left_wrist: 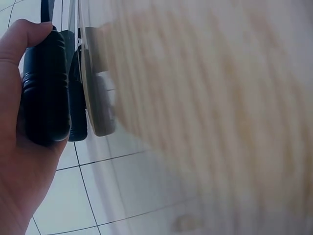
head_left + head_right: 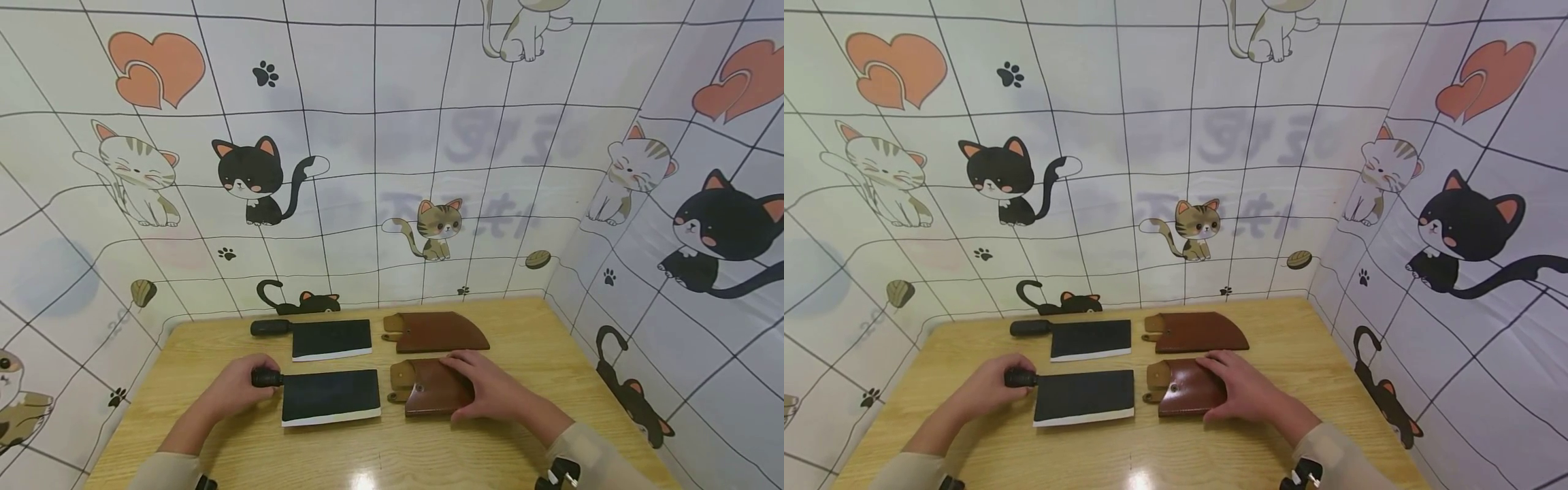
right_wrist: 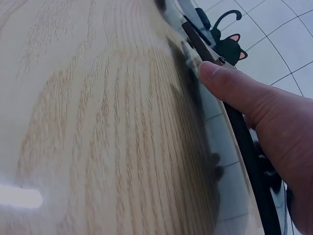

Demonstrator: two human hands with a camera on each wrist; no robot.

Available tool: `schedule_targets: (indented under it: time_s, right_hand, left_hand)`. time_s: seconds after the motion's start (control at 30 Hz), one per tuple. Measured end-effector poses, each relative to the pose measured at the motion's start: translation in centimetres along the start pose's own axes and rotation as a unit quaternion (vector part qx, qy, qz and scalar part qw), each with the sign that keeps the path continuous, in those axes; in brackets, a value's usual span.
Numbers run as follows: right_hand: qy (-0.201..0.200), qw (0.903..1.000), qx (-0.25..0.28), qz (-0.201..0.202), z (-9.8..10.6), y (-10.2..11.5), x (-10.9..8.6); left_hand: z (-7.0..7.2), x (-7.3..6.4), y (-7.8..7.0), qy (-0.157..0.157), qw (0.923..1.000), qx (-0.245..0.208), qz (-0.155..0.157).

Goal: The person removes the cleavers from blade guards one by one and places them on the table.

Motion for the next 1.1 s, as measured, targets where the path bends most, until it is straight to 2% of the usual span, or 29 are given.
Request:
schedule_targets:
  time_s: [0.23,0.53,0.9,1.1]
  right_hand:
    - [0.006,1.0,-0.001,0.007,-0.7,-0.4,0.1]
    - [0.017,0.9998,0.012,-0.006,-1.1,-0.7,0.3]
    - [0.044,0.9976,0.048,-0.022,-1.8,-1.3,1.0]
    - [0.059,0.9962,0.056,-0.031,-2.2,-1.8,1.2]
  left_hand:
    - [-0.5,0.4,0.6,0.021,0.9998,-0.003,0.002]
    - [-0.8,1.0,1.3,0.045,0.9989,-0.011,0.003]
    - [-0.7,1.1,1.8,0.045,0.9984,-0.008,0.033]
    - [-0.7,1.1,1.7,0.045,0.9982,-0.007,0.039]
Point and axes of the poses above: each hand's wrist, its own x-axis towards the middle knuckle, its own z-axis out of the back of the hand, y = z × x, the point moved 7 cm from there along x, towards the middle knuckle, and after that the axes turned 8 degrees about z, right-handed, at the moved point
